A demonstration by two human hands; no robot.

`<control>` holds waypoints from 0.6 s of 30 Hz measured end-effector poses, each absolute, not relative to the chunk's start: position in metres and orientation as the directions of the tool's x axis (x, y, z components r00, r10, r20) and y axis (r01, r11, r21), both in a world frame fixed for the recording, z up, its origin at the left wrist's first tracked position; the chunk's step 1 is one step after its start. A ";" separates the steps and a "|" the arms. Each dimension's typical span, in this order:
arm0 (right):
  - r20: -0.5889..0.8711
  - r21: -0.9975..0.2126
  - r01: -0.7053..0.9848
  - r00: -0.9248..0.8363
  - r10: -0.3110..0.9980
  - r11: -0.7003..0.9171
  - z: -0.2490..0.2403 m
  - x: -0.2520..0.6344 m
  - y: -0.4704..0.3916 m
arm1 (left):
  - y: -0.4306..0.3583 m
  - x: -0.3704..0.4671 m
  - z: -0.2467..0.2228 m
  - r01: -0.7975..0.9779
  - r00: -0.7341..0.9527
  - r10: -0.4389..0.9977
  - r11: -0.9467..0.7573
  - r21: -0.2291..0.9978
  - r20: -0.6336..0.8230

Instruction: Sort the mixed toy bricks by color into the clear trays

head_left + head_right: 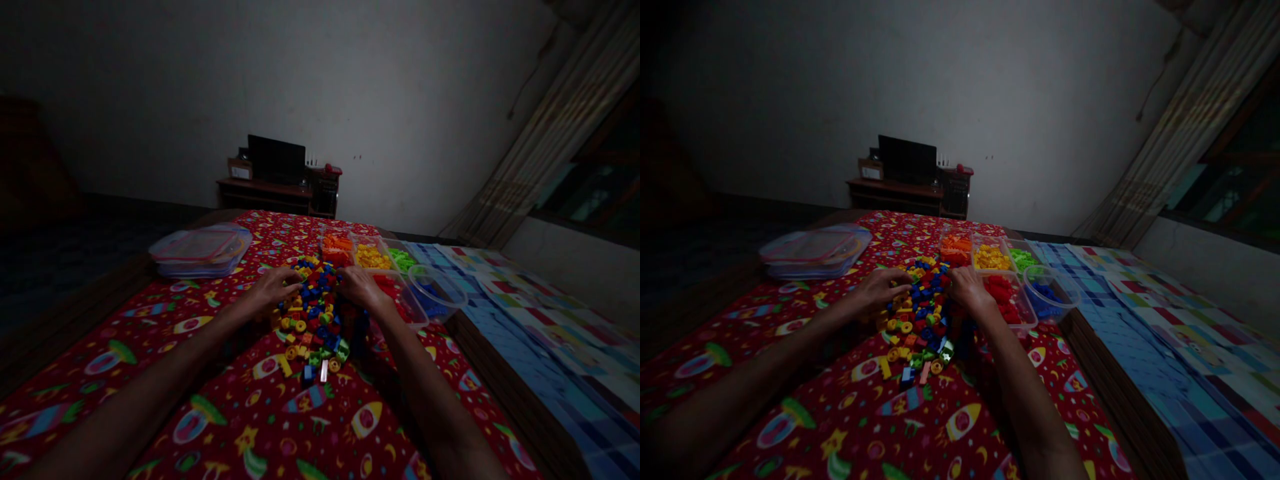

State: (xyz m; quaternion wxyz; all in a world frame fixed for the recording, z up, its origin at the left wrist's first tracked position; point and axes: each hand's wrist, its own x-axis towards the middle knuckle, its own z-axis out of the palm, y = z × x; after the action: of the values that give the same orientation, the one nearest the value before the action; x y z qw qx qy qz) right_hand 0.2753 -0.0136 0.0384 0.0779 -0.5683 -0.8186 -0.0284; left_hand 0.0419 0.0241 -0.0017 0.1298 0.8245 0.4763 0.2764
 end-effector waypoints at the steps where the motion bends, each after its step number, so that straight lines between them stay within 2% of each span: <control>1: 0.150 -0.065 0.929 -0.351 0.924 0.364 0.038 0.276 -0.013 | 0.026 0.041 -0.003 0.723 0.396 0.850 -0.522 0.453 0.348; 4: 0.124 -0.167 0.916 -0.349 0.929 0.366 0.039 0.277 -0.013 | 0.031 0.037 -0.010 0.749 0.378 0.828 -0.537 0.389 0.415; 7: 0.178 -0.290 0.888 -0.317 0.932 0.357 0.045 0.281 -0.014 | 0.033 0.036 -0.014 0.754 0.370 0.813 -0.546 0.365 0.449; 13: 0.378 -0.500 0.799 -0.145 0.914 0.333 0.052 0.307 0.003 | 0.023 0.042 -0.013 0.778 0.395 0.871 -0.486 0.398 0.292; 15: 0.353 -0.619 0.717 -0.110 0.929 0.320 0.050 0.315 0.009 | 0.020 0.043 -0.011 0.778 0.377 0.879 -0.471 0.415 0.291; 18: 0.268 -0.784 0.526 -0.194 0.944 0.330 0.046 0.318 0.012 | 0.019 0.044 -0.008 0.764 0.331 0.896 -0.439 0.473 0.295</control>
State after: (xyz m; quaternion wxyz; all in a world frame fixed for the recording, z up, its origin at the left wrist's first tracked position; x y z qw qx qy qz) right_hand 0.3175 0.0116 0.0460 0.3795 -0.5089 -0.7219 0.2755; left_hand 0.0440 0.0191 -0.0083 0.1255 0.8062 0.5147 0.2634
